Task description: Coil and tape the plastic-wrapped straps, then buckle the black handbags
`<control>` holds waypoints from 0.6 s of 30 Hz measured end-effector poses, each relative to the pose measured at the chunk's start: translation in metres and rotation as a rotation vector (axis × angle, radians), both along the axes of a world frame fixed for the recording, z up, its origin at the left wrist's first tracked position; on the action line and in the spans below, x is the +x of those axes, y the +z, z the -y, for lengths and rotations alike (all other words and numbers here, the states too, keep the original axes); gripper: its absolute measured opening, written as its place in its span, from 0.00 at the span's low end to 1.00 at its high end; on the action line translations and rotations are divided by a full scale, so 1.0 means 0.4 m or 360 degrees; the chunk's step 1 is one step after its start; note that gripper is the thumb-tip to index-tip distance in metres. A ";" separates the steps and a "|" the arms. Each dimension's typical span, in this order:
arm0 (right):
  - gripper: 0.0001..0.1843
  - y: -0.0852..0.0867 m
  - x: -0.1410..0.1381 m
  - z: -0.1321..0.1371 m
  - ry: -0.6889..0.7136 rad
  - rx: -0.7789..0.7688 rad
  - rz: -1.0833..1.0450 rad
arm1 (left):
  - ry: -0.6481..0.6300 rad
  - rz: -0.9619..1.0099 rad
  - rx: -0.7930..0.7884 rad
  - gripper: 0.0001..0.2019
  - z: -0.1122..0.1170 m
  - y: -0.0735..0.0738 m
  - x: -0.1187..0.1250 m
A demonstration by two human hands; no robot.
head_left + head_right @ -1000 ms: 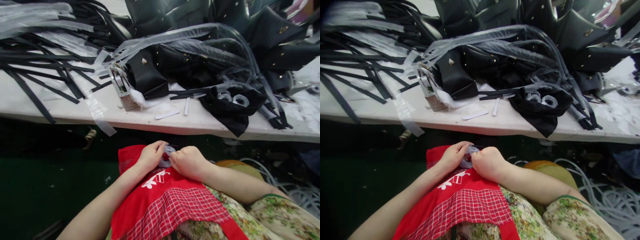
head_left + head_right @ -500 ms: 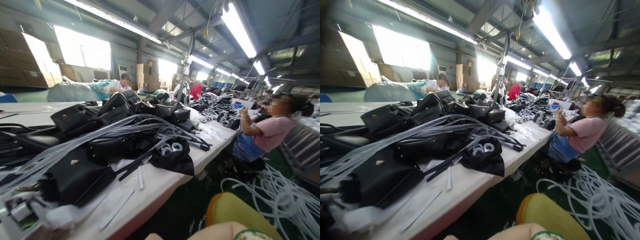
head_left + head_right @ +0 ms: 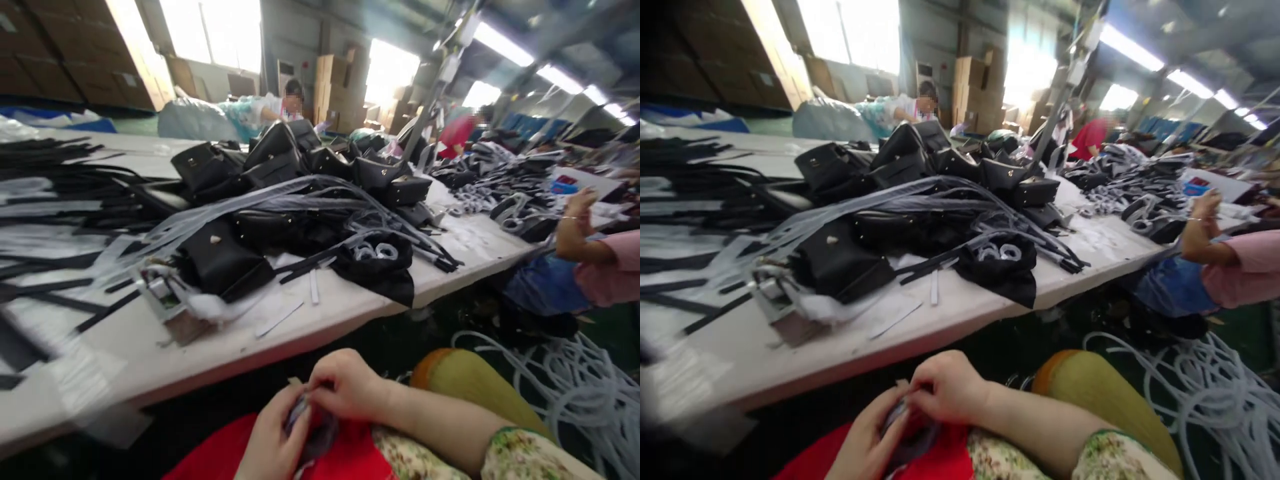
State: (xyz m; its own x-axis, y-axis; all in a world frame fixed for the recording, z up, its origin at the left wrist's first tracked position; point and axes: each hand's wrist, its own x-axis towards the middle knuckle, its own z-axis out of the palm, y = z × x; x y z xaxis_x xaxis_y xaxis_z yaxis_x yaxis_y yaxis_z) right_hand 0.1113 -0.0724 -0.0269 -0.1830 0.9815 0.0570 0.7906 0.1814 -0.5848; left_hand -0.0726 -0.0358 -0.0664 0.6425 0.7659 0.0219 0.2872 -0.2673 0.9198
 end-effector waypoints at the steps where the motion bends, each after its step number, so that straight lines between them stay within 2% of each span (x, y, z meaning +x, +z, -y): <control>1: 0.06 -0.004 0.002 0.004 -0.0093 -0.0033 -0.0135 | -0.0023 -0.0025 0.0007 0.14 0.007 0.010 0.005; 4: 0.13 0.001 0.020 0.011 -0.0271 -0.0339 -0.0493 | -0.0046 -0.0103 0.0055 0.12 0.026 0.046 0.022; 7: 0.19 0.005 0.049 0.002 -0.0357 -0.0596 -0.0715 | -0.0157 -0.0004 0.0125 0.12 0.043 0.071 0.030; 9: 0.20 -0.002 0.058 -0.004 -0.0295 -0.0771 -0.0930 | -0.0226 0.0099 0.0165 0.12 0.053 0.076 0.032; 12: 0.21 -0.021 0.045 0.003 -0.0201 -0.1059 -0.1339 | -0.0197 0.0131 0.0225 0.12 0.065 0.074 0.032; 14: 0.20 -0.034 0.028 0.015 -0.0310 -0.0990 -0.1416 | -0.0109 0.0072 0.0255 0.12 0.070 0.072 0.031; 16: 0.19 -0.046 0.016 0.025 -0.0423 -0.0745 -0.1299 | -0.0021 -0.0011 0.0285 0.12 0.071 0.069 0.031; 18: 0.19 -0.051 0.016 0.030 -0.0415 -0.0525 -0.1117 | 0.0042 -0.0067 0.0264 0.11 0.069 0.067 0.032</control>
State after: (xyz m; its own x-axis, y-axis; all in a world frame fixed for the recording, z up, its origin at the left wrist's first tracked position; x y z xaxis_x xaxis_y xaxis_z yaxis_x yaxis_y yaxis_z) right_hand 0.1175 -0.0846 -0.0472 0.0243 0.9739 -0.2255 0.2137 -0.2254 -0.9505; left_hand -0.0598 -0.0634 -0.0396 0.6255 0.7705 0.1230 0.3332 -0.4063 0.8508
